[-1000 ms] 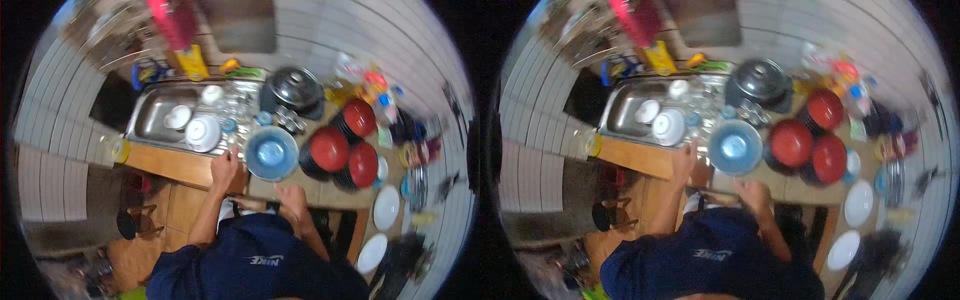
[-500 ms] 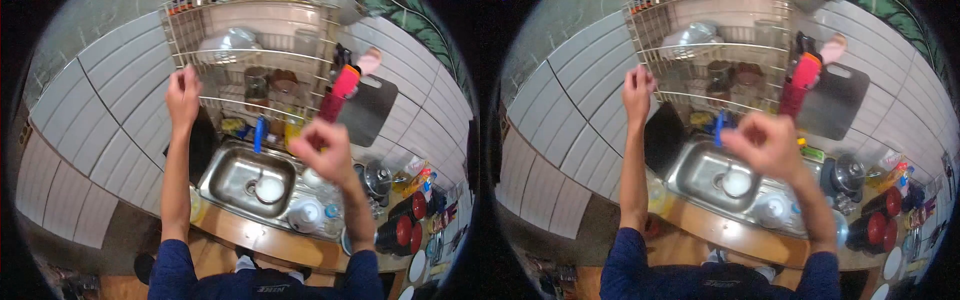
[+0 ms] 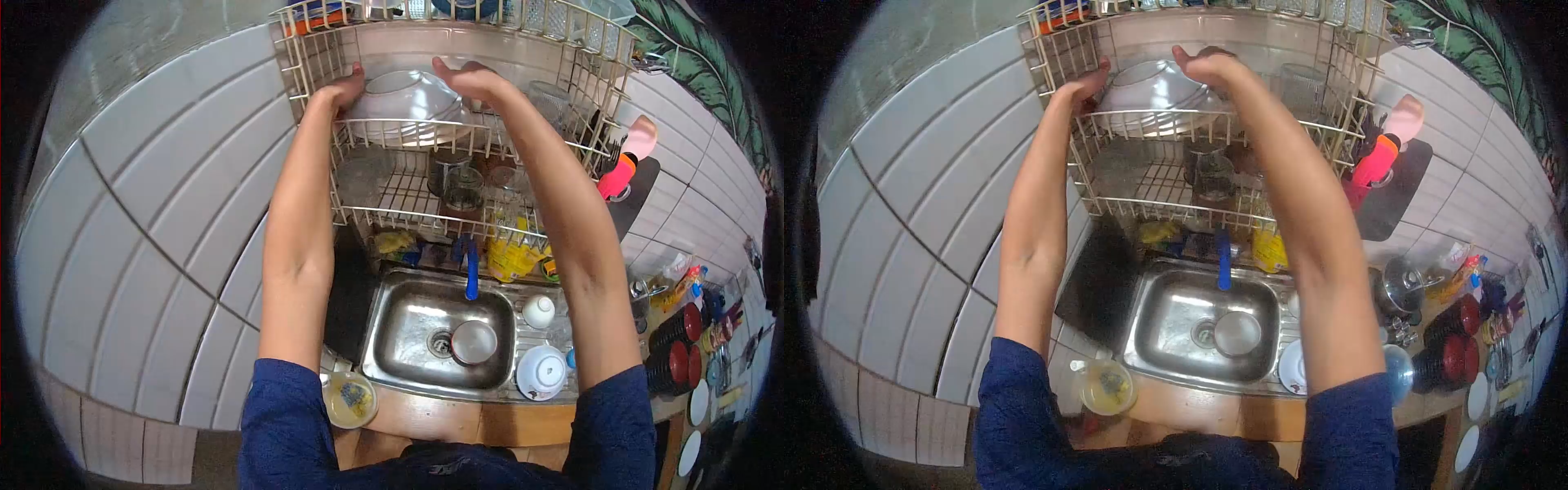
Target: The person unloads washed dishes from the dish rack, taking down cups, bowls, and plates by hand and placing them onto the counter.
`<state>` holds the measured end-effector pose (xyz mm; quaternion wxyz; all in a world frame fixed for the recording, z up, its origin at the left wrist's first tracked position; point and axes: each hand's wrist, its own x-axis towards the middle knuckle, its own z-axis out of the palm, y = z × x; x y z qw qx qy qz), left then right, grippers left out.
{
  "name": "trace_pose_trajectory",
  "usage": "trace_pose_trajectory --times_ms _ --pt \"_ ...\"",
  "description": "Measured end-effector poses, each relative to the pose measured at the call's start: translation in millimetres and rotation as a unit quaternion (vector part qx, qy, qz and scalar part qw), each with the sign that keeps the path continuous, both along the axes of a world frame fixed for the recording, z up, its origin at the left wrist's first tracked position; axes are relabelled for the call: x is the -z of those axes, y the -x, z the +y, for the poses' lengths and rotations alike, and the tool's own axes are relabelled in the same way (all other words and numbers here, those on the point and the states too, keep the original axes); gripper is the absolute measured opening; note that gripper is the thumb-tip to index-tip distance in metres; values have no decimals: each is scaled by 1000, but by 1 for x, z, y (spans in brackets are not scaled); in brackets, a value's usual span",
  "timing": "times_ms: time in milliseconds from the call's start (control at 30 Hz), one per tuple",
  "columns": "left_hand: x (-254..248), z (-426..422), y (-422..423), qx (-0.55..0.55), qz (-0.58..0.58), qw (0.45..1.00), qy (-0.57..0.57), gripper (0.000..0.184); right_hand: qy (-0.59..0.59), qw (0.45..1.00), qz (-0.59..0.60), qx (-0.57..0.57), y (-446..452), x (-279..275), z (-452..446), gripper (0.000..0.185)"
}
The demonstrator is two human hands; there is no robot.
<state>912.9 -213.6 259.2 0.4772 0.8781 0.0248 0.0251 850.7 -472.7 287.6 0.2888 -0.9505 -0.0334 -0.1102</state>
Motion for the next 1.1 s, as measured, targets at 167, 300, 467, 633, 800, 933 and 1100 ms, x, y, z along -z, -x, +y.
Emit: trace_pose_trajectory --times_ms 167,300,467,633,800,933,1100 --pt "-9 -29 28 43 18 997 -63 99 26 993 111 -40 35 -13 36 74" --pt "2 -14 -16 52 55 995 -59 86 -54 991 115 -52 27 -5 37 74" --pt "-2 -24 6 70 38 997 -19 69 -134 982 83 -101 20 0 25 94" --pt "-7 -32 19 134 -1 991 6 70 -184 977 82 -69 3 3 29 84" --pt "-9 -34 13 146 20 988 32 71 -162 979 108 -61 14 1 31 70" --pt "-9 -30 10 131 13 991 -4 73 -183 974 118 -64 -7 6 27 66" --pt "-8 -33 14 107 6 994 -36 78 -197 969 125 -82 1 4 30 65"
